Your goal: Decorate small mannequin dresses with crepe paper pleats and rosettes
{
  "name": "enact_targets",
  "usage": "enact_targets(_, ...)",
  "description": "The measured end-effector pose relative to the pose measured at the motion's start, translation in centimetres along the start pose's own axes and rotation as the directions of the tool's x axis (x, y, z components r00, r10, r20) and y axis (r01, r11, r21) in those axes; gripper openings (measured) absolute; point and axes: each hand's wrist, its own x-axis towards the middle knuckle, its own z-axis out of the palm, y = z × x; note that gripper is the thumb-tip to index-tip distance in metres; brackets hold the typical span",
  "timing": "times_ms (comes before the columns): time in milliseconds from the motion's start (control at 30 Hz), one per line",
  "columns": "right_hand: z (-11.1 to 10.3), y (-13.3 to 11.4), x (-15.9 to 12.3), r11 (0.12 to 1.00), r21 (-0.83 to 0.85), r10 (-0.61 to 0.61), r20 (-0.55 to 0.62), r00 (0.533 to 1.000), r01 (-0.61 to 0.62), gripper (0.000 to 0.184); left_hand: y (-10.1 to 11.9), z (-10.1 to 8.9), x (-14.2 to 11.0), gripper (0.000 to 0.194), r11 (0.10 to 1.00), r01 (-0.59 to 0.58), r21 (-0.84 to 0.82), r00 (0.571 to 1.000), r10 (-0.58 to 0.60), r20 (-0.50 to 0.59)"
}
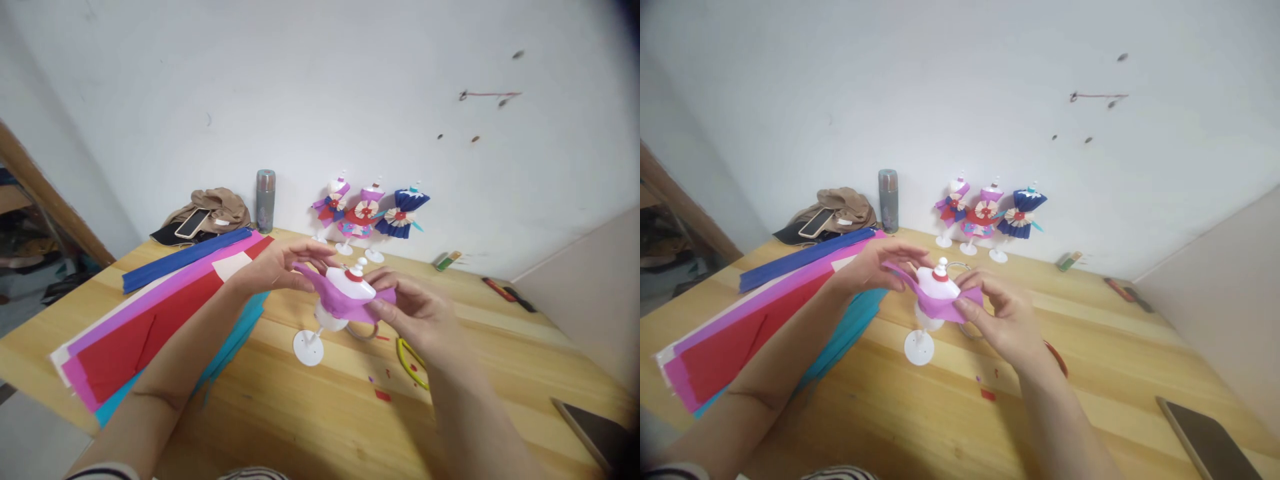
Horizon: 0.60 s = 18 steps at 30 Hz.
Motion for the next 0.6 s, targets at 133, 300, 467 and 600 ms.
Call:
enact_targets(133, 0.0, 0.4, 0.1, 0.997, 0.080, 0.015, 0.012, 1.000, -0.016, 0.026, -0.7, -0.3, 0.0, 0.040, 0.998, 0.067, 0.015, 0.997, -0.068, 0.030)
enact_targets(300, 0.2, 1.2, -0.1, 0.980, 0.187, 0.066, 0.007, 0.998, -0.066, 0.026, -1.5, 0.0, 0.0, 0.038, 0.998, 0.062, -0.030, 0.998, -0.062, 0.020)
enact_targets(467, 1.1, 2.2, -0.1, 0.944, 0.288, 0.172, -0.006, 0.985, -0.163, 0.033, -2.5, 0.8, 0.3, 0.046, 0.988, 0.084, -0.131, 0.996, -0.087, -0.021)
enact_targets(600, 1.8, 2.6, 0.1, 0.895, 0.398, 0.231, -0.025, 0.973, -0.202, 0.036, -3.6, 1.6, 0.5, 0.053, 0.962, 0.138, -0.234, 0.984, -0.160, -0.078)
